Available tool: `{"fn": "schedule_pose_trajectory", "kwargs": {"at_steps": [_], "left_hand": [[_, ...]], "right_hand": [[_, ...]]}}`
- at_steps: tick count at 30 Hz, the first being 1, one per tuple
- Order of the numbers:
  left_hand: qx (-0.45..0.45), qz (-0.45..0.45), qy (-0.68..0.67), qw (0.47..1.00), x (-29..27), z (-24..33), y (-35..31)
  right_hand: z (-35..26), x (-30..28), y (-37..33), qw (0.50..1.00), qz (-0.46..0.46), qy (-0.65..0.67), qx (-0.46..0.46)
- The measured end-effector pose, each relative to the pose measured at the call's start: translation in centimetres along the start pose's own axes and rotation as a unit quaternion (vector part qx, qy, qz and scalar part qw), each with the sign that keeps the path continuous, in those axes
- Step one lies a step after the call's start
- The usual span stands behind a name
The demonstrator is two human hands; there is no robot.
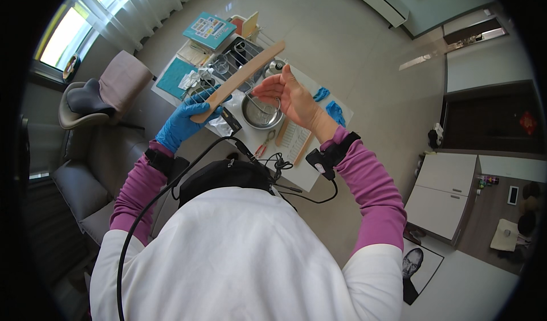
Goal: The person assembles wooden hair rollers by inserting metal rods into the slots of a wooden holder. They repeatedly pick up rods, align them with the slots, and push them through to form complete rollers. The person handles the wooden holder and metal rods throughout the process.
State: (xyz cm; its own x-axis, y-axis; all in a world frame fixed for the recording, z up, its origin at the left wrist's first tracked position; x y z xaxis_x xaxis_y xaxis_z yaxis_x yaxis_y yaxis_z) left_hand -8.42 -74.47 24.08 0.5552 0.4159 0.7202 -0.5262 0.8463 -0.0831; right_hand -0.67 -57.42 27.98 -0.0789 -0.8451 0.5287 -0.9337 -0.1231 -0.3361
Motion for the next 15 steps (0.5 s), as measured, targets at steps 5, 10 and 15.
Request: {"fn": "schedule_pose_trajectory", "kwargs": {"at_steps": [5, 10, 15], "left_hand": [[0.003, 0.025, -0.017, 1.000, -0.4, 0.0, -0.3], [0.009, 0.041, -0.026, 0.999, -0.4, 0.1, -0.8], [0.006, 0.060, -0.061, 0.996, -0.8, -0.3, -0.7]], "right_hand": [[-0.4, 0.4, 0.0, 0.999, -0.006, -0.017, -0.028], [-0.6, 0.5, -0.1, 0.998, -0.005, -0.036, -0.046], [-1.3, 0.9, -0.3, 0.996, -0.007, -0.058, -0.067]]}}
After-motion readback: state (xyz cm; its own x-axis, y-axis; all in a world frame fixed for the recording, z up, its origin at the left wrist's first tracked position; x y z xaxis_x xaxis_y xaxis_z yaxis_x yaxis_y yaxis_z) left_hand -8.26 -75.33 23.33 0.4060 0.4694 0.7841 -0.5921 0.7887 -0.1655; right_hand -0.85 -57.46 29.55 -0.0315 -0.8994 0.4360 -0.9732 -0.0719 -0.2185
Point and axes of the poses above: each hand's wrist, its own y-axis towards the middle knuckle, its own x-axis out of the palm, z = x × y, the point moved 10 cm from there along y, towards the middle knuckle, and after that the axes turned 12 degrees about x, right-handed, at the moved point
